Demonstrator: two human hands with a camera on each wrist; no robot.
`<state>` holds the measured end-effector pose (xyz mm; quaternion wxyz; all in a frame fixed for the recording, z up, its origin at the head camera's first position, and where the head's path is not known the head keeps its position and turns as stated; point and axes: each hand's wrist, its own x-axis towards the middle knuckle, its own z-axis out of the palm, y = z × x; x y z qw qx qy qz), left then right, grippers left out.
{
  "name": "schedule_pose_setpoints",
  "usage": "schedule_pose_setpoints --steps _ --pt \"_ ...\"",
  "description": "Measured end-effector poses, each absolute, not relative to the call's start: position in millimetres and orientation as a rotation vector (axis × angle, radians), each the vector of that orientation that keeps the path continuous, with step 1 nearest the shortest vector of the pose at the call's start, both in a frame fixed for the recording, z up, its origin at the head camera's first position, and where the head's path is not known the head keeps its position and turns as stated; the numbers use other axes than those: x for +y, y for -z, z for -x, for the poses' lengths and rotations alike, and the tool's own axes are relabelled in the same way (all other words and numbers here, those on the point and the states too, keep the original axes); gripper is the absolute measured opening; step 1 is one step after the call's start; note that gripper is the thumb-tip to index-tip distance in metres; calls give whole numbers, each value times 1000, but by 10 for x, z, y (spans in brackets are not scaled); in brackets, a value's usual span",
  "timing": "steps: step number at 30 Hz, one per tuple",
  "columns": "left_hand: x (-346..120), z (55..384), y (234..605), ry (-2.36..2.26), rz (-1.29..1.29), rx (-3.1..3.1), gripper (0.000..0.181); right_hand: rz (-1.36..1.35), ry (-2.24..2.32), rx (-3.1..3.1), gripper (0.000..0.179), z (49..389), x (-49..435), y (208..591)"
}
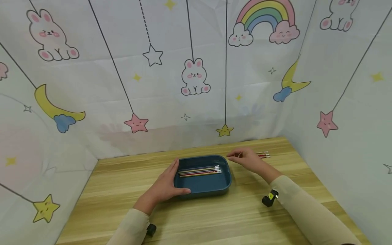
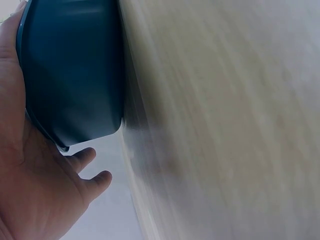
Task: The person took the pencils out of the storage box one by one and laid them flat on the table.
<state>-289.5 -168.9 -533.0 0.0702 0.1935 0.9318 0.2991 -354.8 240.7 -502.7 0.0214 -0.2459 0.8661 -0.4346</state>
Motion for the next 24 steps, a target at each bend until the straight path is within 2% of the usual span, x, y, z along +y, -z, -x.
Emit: schedule_pose_setpoints --steps 8,18,24 --pt "-1707 2897 5337 -901 -585 2805 136 1064 1190 2589 20 3496 1932 4958" --pt "-1690 2903 5334 -912 -567 2812 137 1221 934 2583 18 3519 1548 5031" --pt "-1697 2903 5328 -918 -588 2805 136 1223 838 2579 19 3526 1404 5059"
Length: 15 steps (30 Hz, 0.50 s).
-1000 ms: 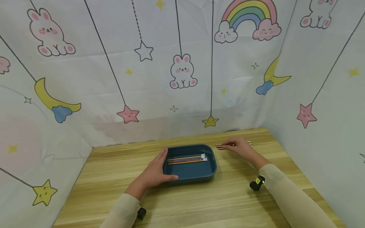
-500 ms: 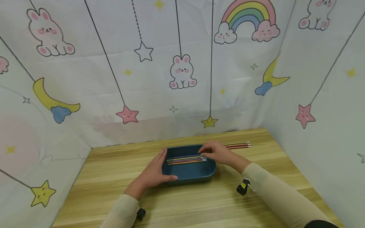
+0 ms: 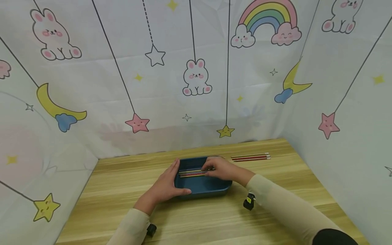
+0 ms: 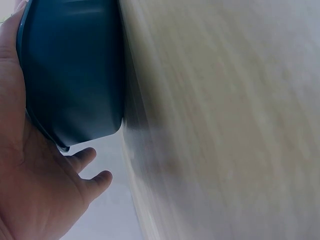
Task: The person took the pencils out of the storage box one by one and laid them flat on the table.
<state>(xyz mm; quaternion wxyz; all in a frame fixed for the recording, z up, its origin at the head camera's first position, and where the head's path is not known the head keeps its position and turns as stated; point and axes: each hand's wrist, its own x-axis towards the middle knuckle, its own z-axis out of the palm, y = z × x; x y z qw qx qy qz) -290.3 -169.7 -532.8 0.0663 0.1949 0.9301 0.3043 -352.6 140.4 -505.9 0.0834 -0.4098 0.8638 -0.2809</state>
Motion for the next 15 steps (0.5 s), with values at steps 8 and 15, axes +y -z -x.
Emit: schedule_pose_setpoints --steps 8,15 --pt "-1706 2895 5324 -936 -610 2795 134 1204 758 2581 21 3552 1269 5119" --pt "-1715 2889 5323 -931 -614 2792 135 1237 675 2622 19 3550 1148 5191"
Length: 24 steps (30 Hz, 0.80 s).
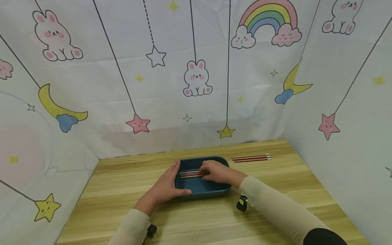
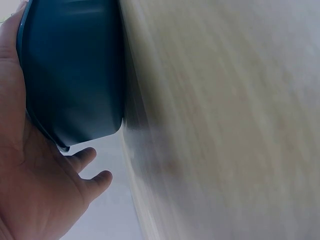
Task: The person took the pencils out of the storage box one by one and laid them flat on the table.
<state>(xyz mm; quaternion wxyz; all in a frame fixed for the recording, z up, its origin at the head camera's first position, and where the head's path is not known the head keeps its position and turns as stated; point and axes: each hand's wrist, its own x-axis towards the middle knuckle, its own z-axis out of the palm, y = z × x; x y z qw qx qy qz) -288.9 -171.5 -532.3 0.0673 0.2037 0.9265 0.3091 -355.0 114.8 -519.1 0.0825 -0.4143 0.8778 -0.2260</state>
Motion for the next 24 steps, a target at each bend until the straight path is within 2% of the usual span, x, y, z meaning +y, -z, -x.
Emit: schedule_pose_setpoints --steps 24 --pt "-1707 2909 5345 -919 -596 2810 133 1258 647 2656 21 3570 1050 5307"
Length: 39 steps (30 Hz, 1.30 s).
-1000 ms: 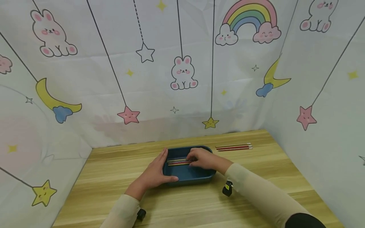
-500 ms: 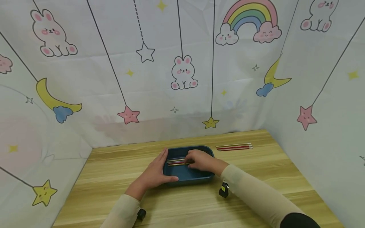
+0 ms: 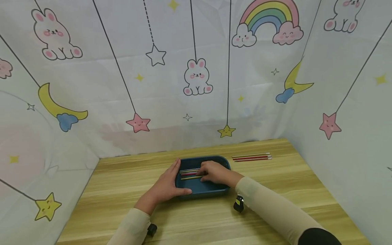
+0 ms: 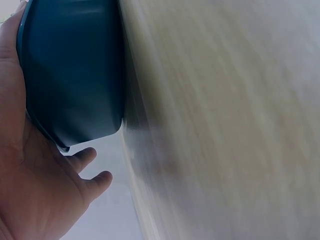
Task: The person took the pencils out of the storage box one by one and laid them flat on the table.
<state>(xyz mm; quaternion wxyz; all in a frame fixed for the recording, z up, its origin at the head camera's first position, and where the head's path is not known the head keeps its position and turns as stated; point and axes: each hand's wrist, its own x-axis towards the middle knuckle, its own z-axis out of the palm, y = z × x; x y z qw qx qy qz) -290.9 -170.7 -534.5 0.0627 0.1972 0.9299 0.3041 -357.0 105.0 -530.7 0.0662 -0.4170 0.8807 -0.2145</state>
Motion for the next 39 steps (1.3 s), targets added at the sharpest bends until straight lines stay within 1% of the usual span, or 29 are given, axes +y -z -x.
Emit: schedule_pose_setpoints --steps 5,15,23,33,39 --pt "-1701 2908 5340 -917 -595 2806 133 1223 697 2647 19 3595 1037 5337" --pt "-1708 2917 5326 -914 -609 2807 132 1245 642 2700 17 3598 1025 5346" --pt "-1712 2909 5317 -917 -617 2802 132 1341 531 2760 17 3533 1028 5311" --pt "-1699 2902 5303 -904 -608 2807 133 1326 644 2677 17 3560 1071 5287" --pt "-1698 2902 5306 -900 -605 2814 134 1331 708 2590 20 3558 1125 5186"
